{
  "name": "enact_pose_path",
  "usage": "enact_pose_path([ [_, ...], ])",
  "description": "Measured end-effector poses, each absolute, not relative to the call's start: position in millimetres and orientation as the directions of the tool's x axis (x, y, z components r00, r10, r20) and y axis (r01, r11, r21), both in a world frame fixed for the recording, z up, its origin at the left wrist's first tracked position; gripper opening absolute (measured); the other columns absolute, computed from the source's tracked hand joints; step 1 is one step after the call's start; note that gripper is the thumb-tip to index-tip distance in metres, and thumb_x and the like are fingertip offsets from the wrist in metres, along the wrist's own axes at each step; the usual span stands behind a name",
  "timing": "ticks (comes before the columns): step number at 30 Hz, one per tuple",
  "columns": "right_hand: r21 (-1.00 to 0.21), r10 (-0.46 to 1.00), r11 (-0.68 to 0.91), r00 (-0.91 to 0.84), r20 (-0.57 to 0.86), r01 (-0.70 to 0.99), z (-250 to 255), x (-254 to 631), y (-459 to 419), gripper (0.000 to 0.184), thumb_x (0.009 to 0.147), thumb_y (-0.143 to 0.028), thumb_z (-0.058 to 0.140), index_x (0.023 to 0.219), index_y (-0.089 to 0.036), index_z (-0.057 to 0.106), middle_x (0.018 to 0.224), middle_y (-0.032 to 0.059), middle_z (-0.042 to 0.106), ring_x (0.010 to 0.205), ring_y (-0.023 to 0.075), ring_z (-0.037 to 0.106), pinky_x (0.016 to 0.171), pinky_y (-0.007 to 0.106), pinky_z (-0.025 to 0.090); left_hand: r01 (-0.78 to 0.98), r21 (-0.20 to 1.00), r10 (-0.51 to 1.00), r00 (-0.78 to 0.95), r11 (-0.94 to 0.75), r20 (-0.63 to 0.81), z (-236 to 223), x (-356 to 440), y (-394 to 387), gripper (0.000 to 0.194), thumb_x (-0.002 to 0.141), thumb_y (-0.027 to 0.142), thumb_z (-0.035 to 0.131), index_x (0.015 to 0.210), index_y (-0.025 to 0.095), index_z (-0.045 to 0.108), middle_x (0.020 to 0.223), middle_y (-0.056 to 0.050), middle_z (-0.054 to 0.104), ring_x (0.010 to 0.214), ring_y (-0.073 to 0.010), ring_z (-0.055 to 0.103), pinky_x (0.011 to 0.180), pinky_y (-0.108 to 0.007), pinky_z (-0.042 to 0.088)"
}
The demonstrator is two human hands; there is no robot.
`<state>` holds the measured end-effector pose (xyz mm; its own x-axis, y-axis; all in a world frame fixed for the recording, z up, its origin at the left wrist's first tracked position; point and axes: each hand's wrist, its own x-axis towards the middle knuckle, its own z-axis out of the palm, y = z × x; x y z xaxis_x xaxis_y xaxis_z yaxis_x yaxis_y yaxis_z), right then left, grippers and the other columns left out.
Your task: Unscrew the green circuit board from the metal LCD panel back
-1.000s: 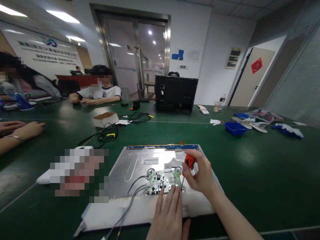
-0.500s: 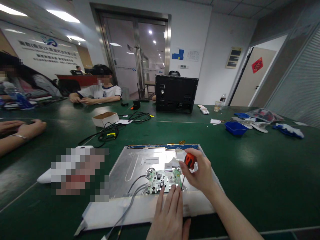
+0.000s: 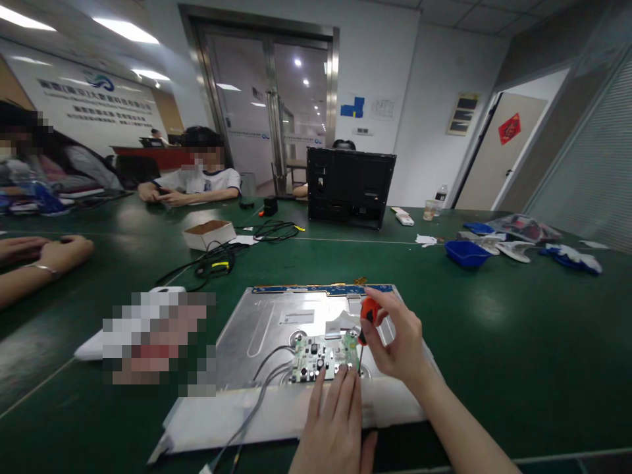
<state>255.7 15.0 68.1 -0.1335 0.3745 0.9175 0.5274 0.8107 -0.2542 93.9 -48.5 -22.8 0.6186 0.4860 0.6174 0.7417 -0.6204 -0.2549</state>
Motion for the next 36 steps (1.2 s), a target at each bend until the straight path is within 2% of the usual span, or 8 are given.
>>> enact_pose_path([
  [8,-0.265,0.394,0.799,-0.137,0.909,0.540,62,256,16,0.036,0.085,-0.011,0.052,0.121,-0.018,0.054,0.089,0.0052,0.067,0.064,0.0132,0.060,0.053,0.023,0.050,0.746,-0.233,0.490,0.606,-0.624,0.627,-21,95,-49,0.052,0.096,0.053,0.044,0.120,0.011,0.063,0.123,-0.010,0.068,0.121,-0.0257,0.051,0.117,-0.045,0.012],
  [15,-0.239,0.356,0.772,-0.089,0.930,0.590,62,253,19,0.025,0.086,-0.017,0.058,0.109,-0.020,0.050,0.074,-0.0020,0.054,0.056,0.0114,0.051,0.049,0.023,0.043,0.742,-0.253,0.499,0.623,-0.620,0.602,-24,93,-49,0.051,0.096,0.051,0.044,0.125,0.012,0.060,0.128,-0.010,0.065,0.125,-0.0269,0.048,0.115,-0.045,0.017],
  [20,-0.224,0.338,0.758,-0.074,0.938,0.612,66,251,19,0.021,0.087,-0.020,0.060,0.104,-0.022,0.047,0.068,-0.0056,0.047,0.052,0.0100,0.045,0.047,0.021,0.040,0.740,-0.265,0.514,0.635,-0.618,0.576,-27,92,-49,0.051,0.097,0.050,0.042,0.129,0.013,0.057,0.132,-0.009,0.062,0.128,-0.0271,0.047,0.116,-0.046,0.016],
  [28,-0.225,0.347,0.749,-0.079,0.934,0.623,58,251,20,0.024,0.092,-0.023,0.058,0.114,-0.022,0.048,0.065,-0.0070,0.051,0.047,0.0090,0.046,0.047,0.020,0.042,0.754,-0.223,0.505,0.598,-0.618,0.623,-22,96,-50,0.052,0.097,0.052,0.043,0.122,0.011,0.061,0.125,-0.010,0.067,0.122,-0.0259,0.051,0.117,-0.045,0.012],
  [31,-0.242,0.383,0.760,-0.115,0.917,0.604,56,252,21,0.024,0.093,-0.025,0.057,0.115,-0.022,0.049,0.070,-0.0044,0.056,0.051,0.0101,0.051,0.049,0.021,0.044,0.745,-0.246,0.501,0.618,-0.621,0.606,-23,94,-49,0.052,0.097,0.053,0.043,0.125,0.012,0.060,0.127,-0.009,0.065,0.125,-0.0255,0.049,0.117,-0.044,0.013],
  [36,-0.299,0.437,0.818,-0.193,0.878,0.492,59,255,19,0.040,0.093,-0.018,0.044,0.133,-0.019,0.044,0.085,0.0023,0.063,0.052,0.0102,0.055,0.049,0.023,0.046,0.748,-0.247,0.494,0.611,-0.616,0.619,-25,94,-48,0.052,0.096,0.053,0.043,0.125,0.012,0.060,0.127,-0.009,0.065,0.124,-0.0261,0.050,0.114,-0.044,0.019],
])
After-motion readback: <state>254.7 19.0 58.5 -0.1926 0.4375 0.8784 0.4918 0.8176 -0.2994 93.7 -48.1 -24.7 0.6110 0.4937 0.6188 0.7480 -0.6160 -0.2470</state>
